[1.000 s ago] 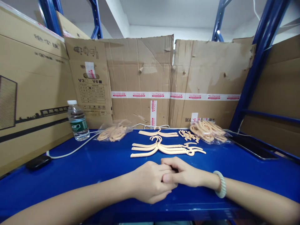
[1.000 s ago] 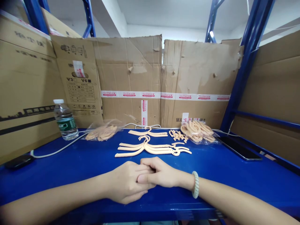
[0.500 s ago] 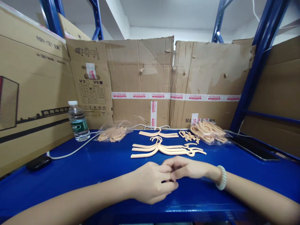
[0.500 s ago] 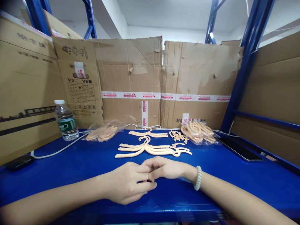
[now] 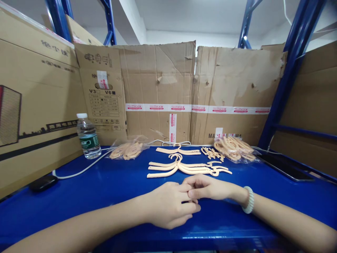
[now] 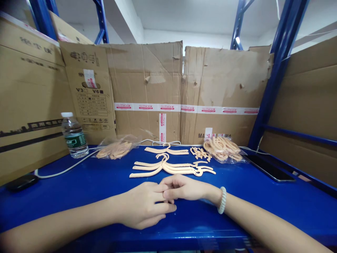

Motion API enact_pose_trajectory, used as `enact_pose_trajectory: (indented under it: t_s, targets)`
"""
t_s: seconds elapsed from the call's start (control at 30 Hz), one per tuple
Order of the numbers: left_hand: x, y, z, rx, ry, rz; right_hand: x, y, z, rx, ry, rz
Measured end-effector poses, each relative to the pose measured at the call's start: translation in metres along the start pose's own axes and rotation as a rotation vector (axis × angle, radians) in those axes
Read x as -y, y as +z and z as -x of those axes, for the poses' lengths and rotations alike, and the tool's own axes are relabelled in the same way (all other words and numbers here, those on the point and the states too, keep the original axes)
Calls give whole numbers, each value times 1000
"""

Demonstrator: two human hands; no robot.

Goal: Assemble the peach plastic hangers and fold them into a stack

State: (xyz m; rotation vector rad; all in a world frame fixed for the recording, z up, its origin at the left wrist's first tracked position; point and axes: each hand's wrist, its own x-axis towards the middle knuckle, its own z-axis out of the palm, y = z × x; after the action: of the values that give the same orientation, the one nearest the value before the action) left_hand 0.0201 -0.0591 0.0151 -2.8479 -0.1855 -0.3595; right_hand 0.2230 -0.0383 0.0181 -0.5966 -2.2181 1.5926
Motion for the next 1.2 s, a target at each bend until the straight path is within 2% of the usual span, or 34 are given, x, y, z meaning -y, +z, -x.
enact_pose_trajectory:
  t_s: [0.13,0.3,0.47,0.7,0.87,1.0,1.13,1.2]
  targets:
    - [0,-2,0,2,11,-9,3,-4,1,36,-30,71]
    - [1,-1,0,-13,36,5,5,-4,0,41,-9,11]
    - [5,1,1,-30,54,19,2,-6,-1,23,15,-59]
    - [13,-5,3,-97,66,12,-4,-15,0,-42,-49,-141]
    - [33,-8,7,-313,33,14,-4,-31,1,-253,-137,-48]
    - [57,-11,18,-439,-139,4,-6,-56,5,-503,-144,75]
    - [86,-12,33,-471,-367,1,-12,-90,17,-723,-154,336]
    - [101,-8,42,-441,-483,36,-17,-107,25,-804,-121,513]
